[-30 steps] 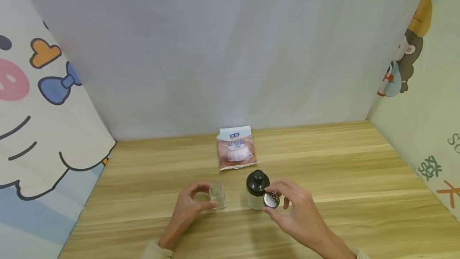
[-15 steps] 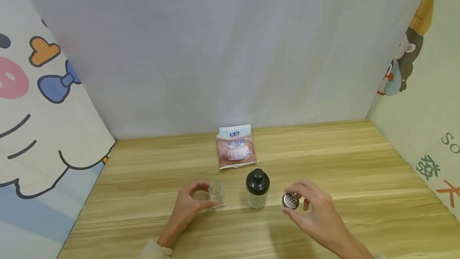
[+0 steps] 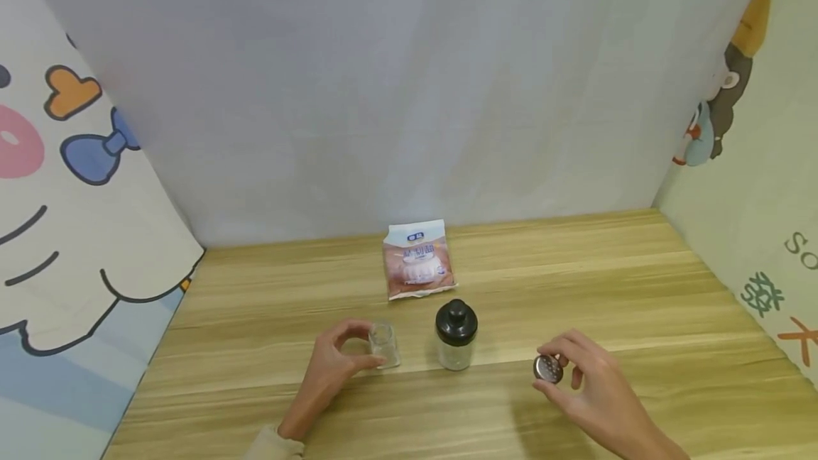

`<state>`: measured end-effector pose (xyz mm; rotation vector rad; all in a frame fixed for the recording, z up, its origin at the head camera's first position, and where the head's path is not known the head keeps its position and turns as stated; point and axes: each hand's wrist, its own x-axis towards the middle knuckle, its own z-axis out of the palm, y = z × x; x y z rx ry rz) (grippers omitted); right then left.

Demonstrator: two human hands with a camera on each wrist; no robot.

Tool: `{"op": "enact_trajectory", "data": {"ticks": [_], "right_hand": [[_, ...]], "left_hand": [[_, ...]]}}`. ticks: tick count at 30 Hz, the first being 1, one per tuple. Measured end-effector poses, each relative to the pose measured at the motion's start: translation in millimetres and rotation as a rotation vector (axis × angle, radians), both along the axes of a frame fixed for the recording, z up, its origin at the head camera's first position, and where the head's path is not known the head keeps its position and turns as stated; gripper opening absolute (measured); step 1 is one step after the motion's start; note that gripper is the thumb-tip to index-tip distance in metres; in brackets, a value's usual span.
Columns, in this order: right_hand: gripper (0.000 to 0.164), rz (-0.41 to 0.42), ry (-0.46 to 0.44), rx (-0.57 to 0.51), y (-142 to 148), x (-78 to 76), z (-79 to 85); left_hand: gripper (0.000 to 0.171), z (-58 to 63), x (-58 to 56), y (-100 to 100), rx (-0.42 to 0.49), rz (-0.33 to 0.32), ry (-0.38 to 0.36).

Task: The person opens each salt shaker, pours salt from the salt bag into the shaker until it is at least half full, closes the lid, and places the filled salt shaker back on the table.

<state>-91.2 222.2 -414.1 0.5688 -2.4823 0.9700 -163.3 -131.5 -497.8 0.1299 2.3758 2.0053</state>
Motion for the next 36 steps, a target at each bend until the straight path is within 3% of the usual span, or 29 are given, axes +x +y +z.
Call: {"op": "enact_trajectory", "data": {"ticks": [8,14,21,23,29,36], "right_hand": [[0.038,-0.032,-0.062,0.071,10.6,1.1,-10.5],[0.037,-0.028,-0.119,0.154,21.0,-1.4,-28.6],[0.033,0.053,-0.47,0.184,31.1,-2.9,-46.1],[0.032,0.083,-0.534,0.177,31.4,-2.4,-51.1],[0.036,0.118,-0.542,0.21,29.4,1.5,-60.4],[0.037,0.108,-0.558,0.228,29.0,2.4,-58.2]], "left_hand": [[0.045,3.8,2.5,-0.7,0.014,0.005,0.001],[0.045,4.0,2.2,-0.6,0.028,0.011,0.008],[0.046,5.0,2.0,2.6,0.046,0.013,0.032],[0.046,5.2,2.1,4.0,0.039,0.016,0.043],[0.047,8.3,3.6,6.1,-0.006,0.02,0.036],[0.049,9.7,3.4,6.0,-0.041,-0.009,0.012]]}}
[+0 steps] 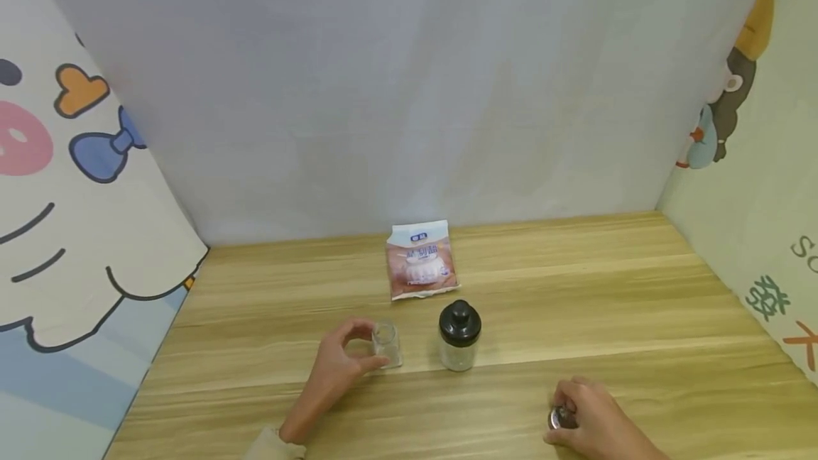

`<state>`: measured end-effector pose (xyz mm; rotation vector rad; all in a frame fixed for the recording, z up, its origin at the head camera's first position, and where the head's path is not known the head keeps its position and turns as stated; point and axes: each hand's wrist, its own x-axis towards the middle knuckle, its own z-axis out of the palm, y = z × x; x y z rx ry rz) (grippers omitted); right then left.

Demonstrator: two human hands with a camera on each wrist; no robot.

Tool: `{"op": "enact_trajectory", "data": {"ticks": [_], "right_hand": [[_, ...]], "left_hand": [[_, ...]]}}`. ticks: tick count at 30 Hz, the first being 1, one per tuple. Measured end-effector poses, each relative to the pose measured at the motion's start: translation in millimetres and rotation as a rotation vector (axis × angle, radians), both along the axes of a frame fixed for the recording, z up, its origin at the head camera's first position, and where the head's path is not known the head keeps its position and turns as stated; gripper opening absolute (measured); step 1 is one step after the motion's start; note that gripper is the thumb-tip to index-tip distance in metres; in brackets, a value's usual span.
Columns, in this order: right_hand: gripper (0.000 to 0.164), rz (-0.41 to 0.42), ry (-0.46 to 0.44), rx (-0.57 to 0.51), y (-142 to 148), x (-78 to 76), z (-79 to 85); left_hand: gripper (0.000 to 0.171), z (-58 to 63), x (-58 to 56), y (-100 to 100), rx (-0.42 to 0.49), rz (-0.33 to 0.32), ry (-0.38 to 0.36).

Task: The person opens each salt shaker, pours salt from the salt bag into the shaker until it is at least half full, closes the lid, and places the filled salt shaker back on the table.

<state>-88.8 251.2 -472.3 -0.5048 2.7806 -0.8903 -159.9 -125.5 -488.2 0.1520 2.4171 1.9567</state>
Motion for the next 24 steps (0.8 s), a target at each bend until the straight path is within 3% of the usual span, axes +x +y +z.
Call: {"op": "enact_trajectory", "data": {"ticks": [5,12,24], "right_hand": [[0.04,-0.031,-0.025,0.006,-0.3,1.5,5.2],[0.06,-0.204,-0.048,0.078,-3.0,2.7,15.7],[0.06,-0.156,0.025,0.069,-3.4,1.9,30.3]], "left_hand": [[0.049,0.7,0.5,1.3,-0.026,-0.017,0.002],[0.062,5.0,3.4,0.5,-0.043,-0.059,0.024],[0.072,29.9,4.6,7.9,-0.088,-0.053,0.181]]}}
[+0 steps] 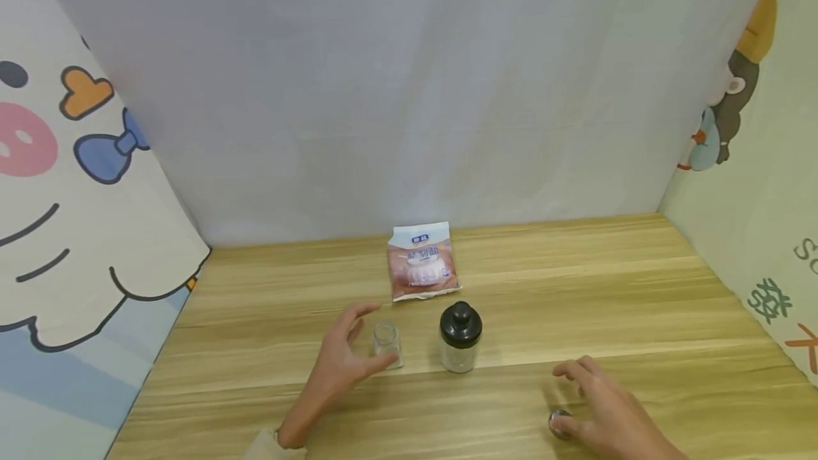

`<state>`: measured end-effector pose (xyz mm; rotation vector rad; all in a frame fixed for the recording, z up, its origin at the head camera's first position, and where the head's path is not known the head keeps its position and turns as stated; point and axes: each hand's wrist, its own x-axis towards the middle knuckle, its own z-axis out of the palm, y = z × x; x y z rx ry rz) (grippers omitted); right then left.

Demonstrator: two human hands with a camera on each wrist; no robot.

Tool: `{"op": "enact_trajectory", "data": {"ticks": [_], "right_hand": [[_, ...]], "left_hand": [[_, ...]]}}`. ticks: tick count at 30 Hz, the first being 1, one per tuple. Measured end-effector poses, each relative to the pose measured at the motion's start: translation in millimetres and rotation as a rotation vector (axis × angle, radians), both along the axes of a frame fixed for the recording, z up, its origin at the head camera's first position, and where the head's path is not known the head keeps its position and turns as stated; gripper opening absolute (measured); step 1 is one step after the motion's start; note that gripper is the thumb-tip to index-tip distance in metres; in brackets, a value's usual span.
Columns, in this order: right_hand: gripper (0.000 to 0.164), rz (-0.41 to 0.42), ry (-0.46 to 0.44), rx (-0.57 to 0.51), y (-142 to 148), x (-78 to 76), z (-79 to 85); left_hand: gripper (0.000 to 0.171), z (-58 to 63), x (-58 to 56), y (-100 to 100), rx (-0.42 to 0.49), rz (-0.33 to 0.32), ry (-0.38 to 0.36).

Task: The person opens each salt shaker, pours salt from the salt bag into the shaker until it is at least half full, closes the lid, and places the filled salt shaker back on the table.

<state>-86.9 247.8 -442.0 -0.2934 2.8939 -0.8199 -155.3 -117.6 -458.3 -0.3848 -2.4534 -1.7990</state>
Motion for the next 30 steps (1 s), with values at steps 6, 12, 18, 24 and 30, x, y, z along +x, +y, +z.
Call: {"op": "enact_trajectory", "data": {"ticks": [6,12,18,24,30], "right_hand": [[0.059,-0.024,0.222,-0.047,-4.6,-6.6,18.5],[0.063,-0.018,0.453,-0.089,-7.8,-14.9,33.0],[0.062,-0.038,0.449,-0.117,-11.3,-20.8,43.9],[0.06,-0.02,0.434,-0.107,-18.6,-29.1,51.6],[0.061,0.011,0.45,-0.129,-26.0,-38.1,57.5]], "left_hand": [[0.08,12.9,2.1,9.0,0.021,0.014,0.098],[0.085,21.7,4.7,21.4,0.087,-0.03,0.108],[0.086,22.0,4.1,35.0,0.116,-0.137,0.075],[0.083,15.9,3.2,51.0,0.134,-0.164,0.027],[0.079,6.2,3.0,63.5,0.138,-0.174,0.019]]}}
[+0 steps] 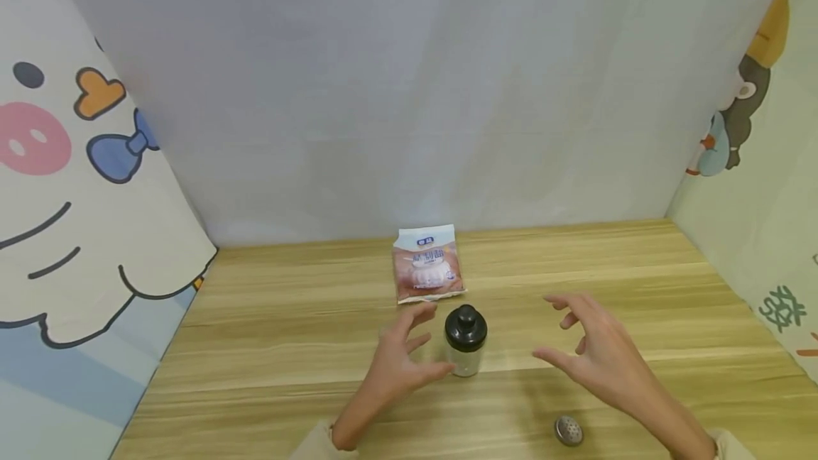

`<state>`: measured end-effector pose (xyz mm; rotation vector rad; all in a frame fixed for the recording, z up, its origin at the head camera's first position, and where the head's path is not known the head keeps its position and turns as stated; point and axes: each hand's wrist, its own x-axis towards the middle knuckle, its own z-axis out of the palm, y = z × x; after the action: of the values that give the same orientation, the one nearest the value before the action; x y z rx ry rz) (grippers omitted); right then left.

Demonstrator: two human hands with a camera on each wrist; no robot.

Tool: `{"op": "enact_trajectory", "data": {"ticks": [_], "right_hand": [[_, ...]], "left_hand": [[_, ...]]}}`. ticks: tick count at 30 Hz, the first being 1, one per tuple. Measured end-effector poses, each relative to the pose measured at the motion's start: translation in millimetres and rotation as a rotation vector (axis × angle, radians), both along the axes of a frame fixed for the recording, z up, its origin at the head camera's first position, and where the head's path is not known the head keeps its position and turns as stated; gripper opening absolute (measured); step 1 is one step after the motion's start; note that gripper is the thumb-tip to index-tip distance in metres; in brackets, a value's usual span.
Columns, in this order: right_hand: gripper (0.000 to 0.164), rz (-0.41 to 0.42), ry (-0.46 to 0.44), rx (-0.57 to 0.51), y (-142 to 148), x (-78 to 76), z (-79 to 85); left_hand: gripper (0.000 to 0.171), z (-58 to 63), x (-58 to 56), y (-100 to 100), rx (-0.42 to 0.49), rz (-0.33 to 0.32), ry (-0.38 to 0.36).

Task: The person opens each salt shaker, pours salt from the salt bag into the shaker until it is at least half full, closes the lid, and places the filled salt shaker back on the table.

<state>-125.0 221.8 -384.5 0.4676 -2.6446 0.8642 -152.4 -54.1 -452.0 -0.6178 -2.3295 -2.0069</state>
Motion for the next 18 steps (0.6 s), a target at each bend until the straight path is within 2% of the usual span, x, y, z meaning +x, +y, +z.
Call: {"op": "enact_trajectory", "data": {"ticks": [6,12,18], "right_hand": [[0.062,0.056,0.02,-0.037,-5.3,-6.9,3.8],[0.061,0.106,0.007,-0.079,-13.0,-15.4,3.7],[0.059,0.138,-0.046,-0.099,-23.3,-24.8,3.3]], "left_hand": [[0.078,-4.1,-1.1,6.2,-0.062,-0.012,-0.022],[0.077,-7.5,-2.5,10.7,-0.065,0.011,-0.032],[0.078,-13.5,-5.5,15.5,-0.097,0.017,-0.053]]}}
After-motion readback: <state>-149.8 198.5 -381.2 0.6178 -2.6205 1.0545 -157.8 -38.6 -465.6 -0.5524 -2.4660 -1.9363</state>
